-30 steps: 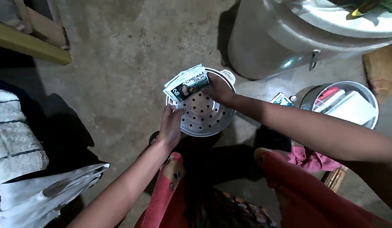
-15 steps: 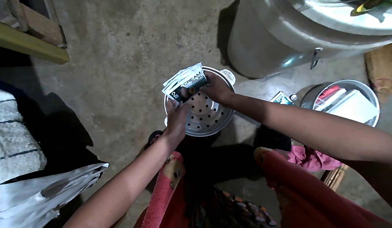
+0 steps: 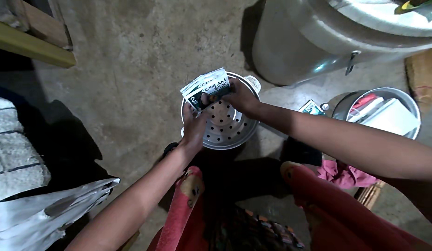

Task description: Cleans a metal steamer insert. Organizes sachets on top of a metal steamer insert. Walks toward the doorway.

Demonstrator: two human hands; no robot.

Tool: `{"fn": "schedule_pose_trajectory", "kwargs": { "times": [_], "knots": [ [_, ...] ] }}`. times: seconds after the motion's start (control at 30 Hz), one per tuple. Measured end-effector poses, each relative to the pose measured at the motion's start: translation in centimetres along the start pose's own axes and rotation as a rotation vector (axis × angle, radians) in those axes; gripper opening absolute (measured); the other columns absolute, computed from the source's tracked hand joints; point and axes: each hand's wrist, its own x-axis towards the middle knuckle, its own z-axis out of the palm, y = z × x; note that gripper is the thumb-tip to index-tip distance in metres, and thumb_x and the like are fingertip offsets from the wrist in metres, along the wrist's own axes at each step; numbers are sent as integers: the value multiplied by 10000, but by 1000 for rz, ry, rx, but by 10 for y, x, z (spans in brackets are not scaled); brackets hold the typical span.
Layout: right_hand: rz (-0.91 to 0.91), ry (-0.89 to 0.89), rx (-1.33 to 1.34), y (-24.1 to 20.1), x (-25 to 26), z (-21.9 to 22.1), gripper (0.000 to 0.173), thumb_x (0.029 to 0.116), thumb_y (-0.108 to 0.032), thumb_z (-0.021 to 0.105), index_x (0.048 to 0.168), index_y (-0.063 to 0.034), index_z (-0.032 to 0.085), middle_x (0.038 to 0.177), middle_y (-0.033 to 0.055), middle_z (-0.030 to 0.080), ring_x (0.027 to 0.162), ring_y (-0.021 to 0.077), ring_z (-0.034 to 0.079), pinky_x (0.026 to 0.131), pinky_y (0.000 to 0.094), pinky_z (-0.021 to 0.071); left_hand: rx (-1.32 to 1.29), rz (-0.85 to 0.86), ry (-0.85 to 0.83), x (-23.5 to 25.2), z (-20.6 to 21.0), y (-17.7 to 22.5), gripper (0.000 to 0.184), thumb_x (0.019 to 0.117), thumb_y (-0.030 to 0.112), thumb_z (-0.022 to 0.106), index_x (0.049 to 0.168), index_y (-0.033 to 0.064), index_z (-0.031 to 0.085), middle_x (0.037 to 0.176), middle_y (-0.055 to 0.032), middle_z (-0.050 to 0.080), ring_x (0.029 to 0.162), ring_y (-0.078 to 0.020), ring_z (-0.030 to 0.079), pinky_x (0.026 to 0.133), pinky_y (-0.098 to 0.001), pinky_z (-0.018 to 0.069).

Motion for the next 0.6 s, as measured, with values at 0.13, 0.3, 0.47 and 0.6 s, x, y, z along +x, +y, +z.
{"fn": "schedule_pose_trajectory", "kwargs": {
  "times": [0.13, 0.3, 0.47, 0.6],
  "knots": [
    [0, -2, 19, 1, 0, 1, 530, 939, -33, 659, 1423, -9, 447, 1269, 204, 643, 1137, 299, 658, 968, 497, 534, 0, -5, 2, 1, 0, 3, 693, 943, 46, 637, 1548, 107, 304, 1504, -153, 415, 1359, -260, 435, 1082, -456, 413],
    [30, 2, -90, -5, 4, -2, 388, 953, -96, 667, 1316, 2, 566, 1265, 237, 619, 1172, 380, 602, 971, 570, 487, -4, -72, 11, 1, 2, 9, 648, 979, 79, 628, 1542, 71, 306, 1531, -166, 406, 1403, -257, 412, 1137, -482, 365],
    [35, -29, -38, -2, 3, -1, 432, 970, -72, 643, 1378, -7, 516, 1271, 220, 630, 1142, 322, 639, 950, 522, 518, 12, -64, 22, 4, 3, 8, 591, 979, 62, 618, 1505, 47, 347, 1494, -174, 424, 1369, -265, 426, 1108, -481, 380],
    [10, -20, 7, 0, 2, -1, 458, 948, -50, 663, 1380, -10, 517, 1278, 209, 633, 1148, 305, 642, 965, 509, 522, 8, -46, 20, 1, 1, 5, 626, 970, 53, 628, 1523, 71, 335, 1493, -183, 422, 1359, -281, 438, 1092, -490, 405]
  ]
}}
